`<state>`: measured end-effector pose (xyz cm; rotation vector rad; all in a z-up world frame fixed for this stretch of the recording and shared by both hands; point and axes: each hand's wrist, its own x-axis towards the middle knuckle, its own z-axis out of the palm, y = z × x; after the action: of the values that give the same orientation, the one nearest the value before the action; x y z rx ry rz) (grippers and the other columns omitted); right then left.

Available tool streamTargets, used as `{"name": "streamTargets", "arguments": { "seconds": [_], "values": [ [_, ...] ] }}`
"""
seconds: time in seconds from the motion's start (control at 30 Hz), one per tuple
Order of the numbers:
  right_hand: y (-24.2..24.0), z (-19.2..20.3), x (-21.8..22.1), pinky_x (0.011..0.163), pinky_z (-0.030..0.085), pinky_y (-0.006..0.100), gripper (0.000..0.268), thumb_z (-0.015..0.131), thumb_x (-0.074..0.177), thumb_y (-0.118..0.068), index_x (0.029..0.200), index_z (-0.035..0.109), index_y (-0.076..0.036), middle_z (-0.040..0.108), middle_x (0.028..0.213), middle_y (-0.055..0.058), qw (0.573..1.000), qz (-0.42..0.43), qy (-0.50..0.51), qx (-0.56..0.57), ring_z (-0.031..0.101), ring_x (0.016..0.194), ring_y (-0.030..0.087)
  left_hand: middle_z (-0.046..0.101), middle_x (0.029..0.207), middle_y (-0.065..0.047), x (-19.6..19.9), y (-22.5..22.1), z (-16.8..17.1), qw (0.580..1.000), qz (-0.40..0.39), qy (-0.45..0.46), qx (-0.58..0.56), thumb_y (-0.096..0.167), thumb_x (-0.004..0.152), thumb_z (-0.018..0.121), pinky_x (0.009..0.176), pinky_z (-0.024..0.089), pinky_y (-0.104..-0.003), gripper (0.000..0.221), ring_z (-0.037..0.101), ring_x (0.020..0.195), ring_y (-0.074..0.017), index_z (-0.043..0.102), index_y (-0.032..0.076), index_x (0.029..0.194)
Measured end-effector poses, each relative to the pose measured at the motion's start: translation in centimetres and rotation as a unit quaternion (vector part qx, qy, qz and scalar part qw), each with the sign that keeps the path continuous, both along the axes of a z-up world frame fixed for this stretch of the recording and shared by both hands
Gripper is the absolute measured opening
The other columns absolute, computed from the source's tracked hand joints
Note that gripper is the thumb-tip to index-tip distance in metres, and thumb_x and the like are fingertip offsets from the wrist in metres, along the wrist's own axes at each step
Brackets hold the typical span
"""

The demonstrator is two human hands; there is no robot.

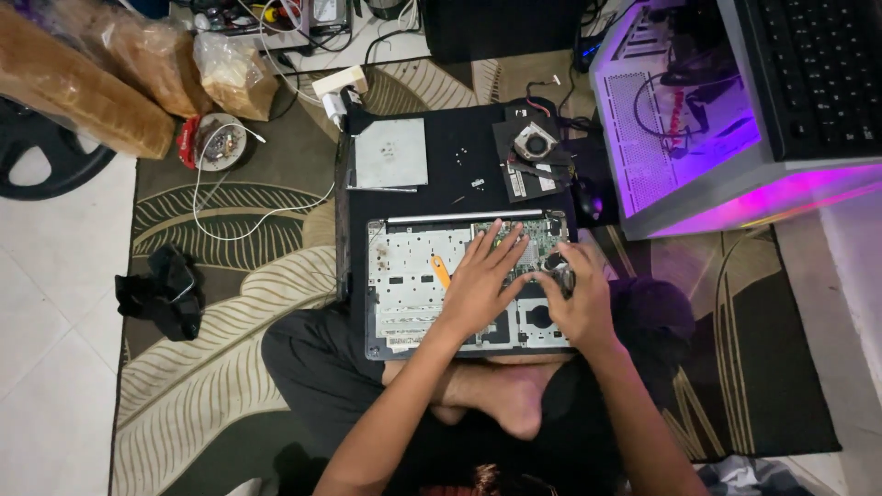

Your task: Removing a cooling fan from the internal assembly of a laptop using a screwdriver.

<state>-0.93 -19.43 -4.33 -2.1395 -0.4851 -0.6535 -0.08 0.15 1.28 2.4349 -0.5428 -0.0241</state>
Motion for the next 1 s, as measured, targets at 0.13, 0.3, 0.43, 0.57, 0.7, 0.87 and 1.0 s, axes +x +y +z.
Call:
{"name": "streamTargets", "arguments": {
  "seconds": [0.13,0.3,0.43,0.57,0.7,0.87,1.0],
  "values": [
    [0.1,0.5,-0.3,0.09,0.054,0.048,0.053,0.07,0.095,-0.002,0.143,0.049,0.003,0.071,0.111,0.018,1.0,0.008,0.021,0.017,0.07,0.103,0.04,0.046,0.16,-0.01,-0.1,0.0,0.0,1.0,-0.001,0.0,-0.009,0.038,0.106,0.054,0.13,0.013,-0.044,0.053,0.027,0.156,-0.032,0.052,0.009,0.151],
    [-0.1,0.3,-0.1,0.093,0.053,0.05,0.064,0.083,0.087,-0.011,0.142,0.052,-0.003,0.065,0.119,0.021,0.999,-0.022,-0.012,-0.024,0.067,0.108,0.042,0.047,0.159,-0.01,-0.1,-0.1,0.0,1.0,-0.001,-0.006,0.0,0.04,0.107,0.052,0.13,0.014,-0.044,0.053,0.028,0.156,-0.0315,0.052,0.01,0.151],
    [0.3,0.8,-0.3,0.093,0.054,0.05,0.06,0.076,0.09,-0.001,0.143,0.05,0.001,0.07,0.115,0.018,1.0,0.014,0.008,0.014,0.069,0.106,0.04,0.047,0.159,-0.011,-0.1,0.0,0.1,1.0,-0.001,-0.004,0.0,0.039,0.107,0.053,0.13,0.014,-0.045,0.053,0.028,0.156,-0.0319,0.052,0.011,0.151],
    [0.3,1.2,-0.5,0.094,0.054,0.051,0.067,0.083,0.088,-0.008,0.146,0.05,-0.003,0.068,0.118,0.019,0.999,-0.038,0.015,-0.029,0.069,0.108,0.04,0.045,0.16,-0.01,-0.1,0.0,0.4,1.0,0.0,0.009,0.003,0.039,0.107,0.053,0.13,0.013,-0.044,0.052,0.027,0.156,-0.0308,0.052,0.011,0.151],
    [0.8,3.3,-1.1,0.096,0.051,0.058,0.062,0.07,0.095,0.006,0.15,0.04,0.003,0.069,0.111,0.026,0.995,-0.031,0.083,0.053,0.067,0.107,0.049,0.043,0.161,-0.015,-0.1,0.0,0.0,1.0,-0.004,0.014,-0.022,0.036,0.106,0.055,0.13,0.012,-0.046,0.053,0.026,0.156,-0.034,0.051,0.008,0.151],
    [1.2,5.4,-0.7,0.104,0.045,0.061,0.069,0.06,0.102,0.011,0.157,0.019,-0.001,0.07,0.114,0.023,0.987,-0.026,0.082,0.136,0.068,0.111,0.045,0.038,0.163,-0.019,0.3,0.1,-0.3,0.998,-0.013,0.026,-0.052,0.035,0.105,0.058,0.13,0.01,-0.048,0.06,0.024,0.156,-0.0368,0.044,0.006,0.156],
    [0.9,5.7,-0.7,0.096,0.053,0.047,0.076,0.057,0.105,0.012,0.16,0.011,-0.013,0.068,0.115,0.022,0.966,-0.017,0.117,0.228,0.071,0.112,0.038,0.044,0.159,-0.02,0.4,0.3,0.8,0.991,0.006,0.068,-0.116,0.029,0.103,0.062,0.129,0.014,-0.05,0.05,0.029,0.153,-0.0392,0.054,0.006,0.148]
  ]
}}
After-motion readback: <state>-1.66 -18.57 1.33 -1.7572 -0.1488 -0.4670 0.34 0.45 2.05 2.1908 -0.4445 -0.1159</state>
